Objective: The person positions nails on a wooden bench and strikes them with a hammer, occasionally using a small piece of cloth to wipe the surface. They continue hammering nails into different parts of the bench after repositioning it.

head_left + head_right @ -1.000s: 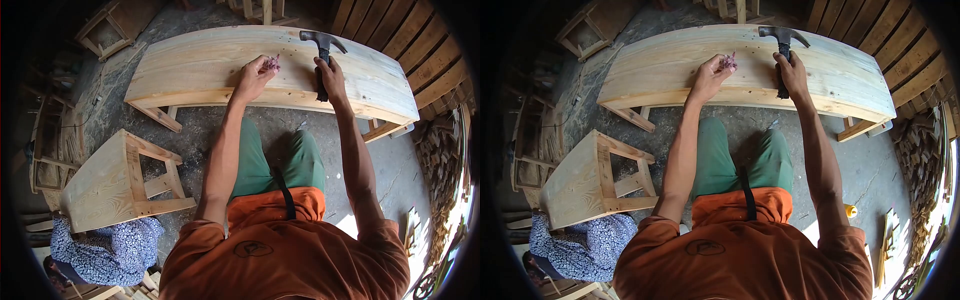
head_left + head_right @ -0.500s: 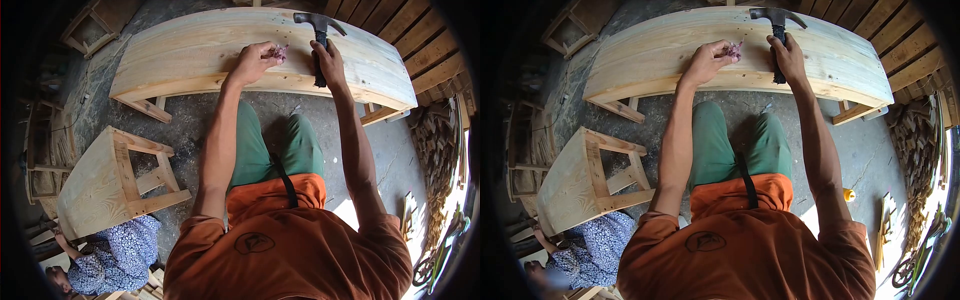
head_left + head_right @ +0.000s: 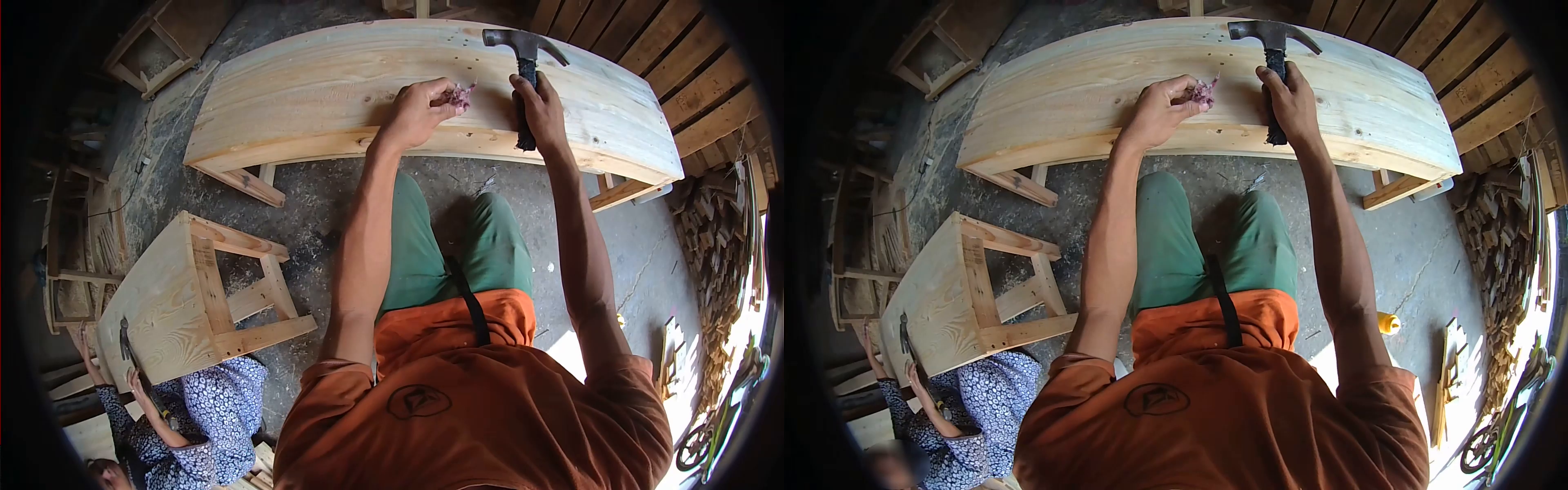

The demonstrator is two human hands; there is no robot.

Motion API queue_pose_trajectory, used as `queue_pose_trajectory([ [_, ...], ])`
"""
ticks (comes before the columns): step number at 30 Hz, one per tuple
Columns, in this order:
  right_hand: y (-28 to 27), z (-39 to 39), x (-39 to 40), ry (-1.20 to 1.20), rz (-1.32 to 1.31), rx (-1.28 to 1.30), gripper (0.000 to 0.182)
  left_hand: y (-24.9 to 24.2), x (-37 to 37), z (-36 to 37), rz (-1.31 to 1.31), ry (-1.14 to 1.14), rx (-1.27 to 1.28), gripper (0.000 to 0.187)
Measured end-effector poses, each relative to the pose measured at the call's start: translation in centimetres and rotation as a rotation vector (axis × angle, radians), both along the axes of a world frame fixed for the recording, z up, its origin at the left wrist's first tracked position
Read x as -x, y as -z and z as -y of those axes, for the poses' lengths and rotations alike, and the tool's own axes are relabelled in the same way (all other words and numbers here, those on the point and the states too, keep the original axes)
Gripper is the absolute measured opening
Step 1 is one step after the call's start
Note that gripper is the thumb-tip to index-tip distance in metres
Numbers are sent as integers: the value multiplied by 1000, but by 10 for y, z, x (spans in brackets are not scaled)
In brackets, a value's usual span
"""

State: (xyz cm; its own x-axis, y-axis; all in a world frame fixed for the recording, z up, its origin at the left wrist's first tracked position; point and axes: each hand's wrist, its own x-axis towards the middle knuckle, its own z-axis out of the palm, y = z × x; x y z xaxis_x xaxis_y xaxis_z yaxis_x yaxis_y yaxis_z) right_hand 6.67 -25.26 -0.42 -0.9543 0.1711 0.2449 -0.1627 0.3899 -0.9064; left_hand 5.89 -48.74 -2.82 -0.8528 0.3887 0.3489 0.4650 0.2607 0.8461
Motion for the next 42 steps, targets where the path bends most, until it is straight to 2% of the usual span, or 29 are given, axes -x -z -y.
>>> queue_pose_trajectory([
  [7,1,0,0,-9,-4,-2,30,0,-2,-5,40,-6,-51,19],
  [9,0,1,-1,-5,-16,1,30,0,-3,-7,59,-30,-132,23],
  [10,2,0,0,-5,-22,-4,30,0,-4,-8,60,-50,-155,34],
  [13,3,-2,1,-14,-28,0,29,0,-4,-7,82,-61,-116,45],
  [16,3,-1,0,-23,-32,12,30,-5,-8,-8,104,-78,-115,48],
  [23,1,0,1,-15,-60,-2,37,-1,-2,-8,72,-84,-91,43],
  [25,2,-1,2,-23,-40,24,37,0,0,-7,109,-71,-132,35],
  [28,1,-1,0,-22,-35,14,36,8,6,22,55,-115,-185,32],
  [31,7,-3,5,-57,-62,41,30,6,-3,89,56,-279,-192,28],
  [33,5,-1,4,-39,-56,15,29,8,-14,127,91,-324,-361,26],
  [34,7,-3,6,-54,-45,32,29,10,-18,144,49,-397,-195,22],
  [36,3,0,2,-51,-29,30,29,17,-24,167,63,-407,-248,21],
  [39,2,1,2,-58,-39,46,29,23,-27,179,63,-405,-328,21],
  [41,1,3,1,-49,-16,56,29,26,-27,177,-8,-429,-225,20],
  [42,-2,6,0,-34,-13,42,31,27,-27,176,-21,-421,-253,20],
])
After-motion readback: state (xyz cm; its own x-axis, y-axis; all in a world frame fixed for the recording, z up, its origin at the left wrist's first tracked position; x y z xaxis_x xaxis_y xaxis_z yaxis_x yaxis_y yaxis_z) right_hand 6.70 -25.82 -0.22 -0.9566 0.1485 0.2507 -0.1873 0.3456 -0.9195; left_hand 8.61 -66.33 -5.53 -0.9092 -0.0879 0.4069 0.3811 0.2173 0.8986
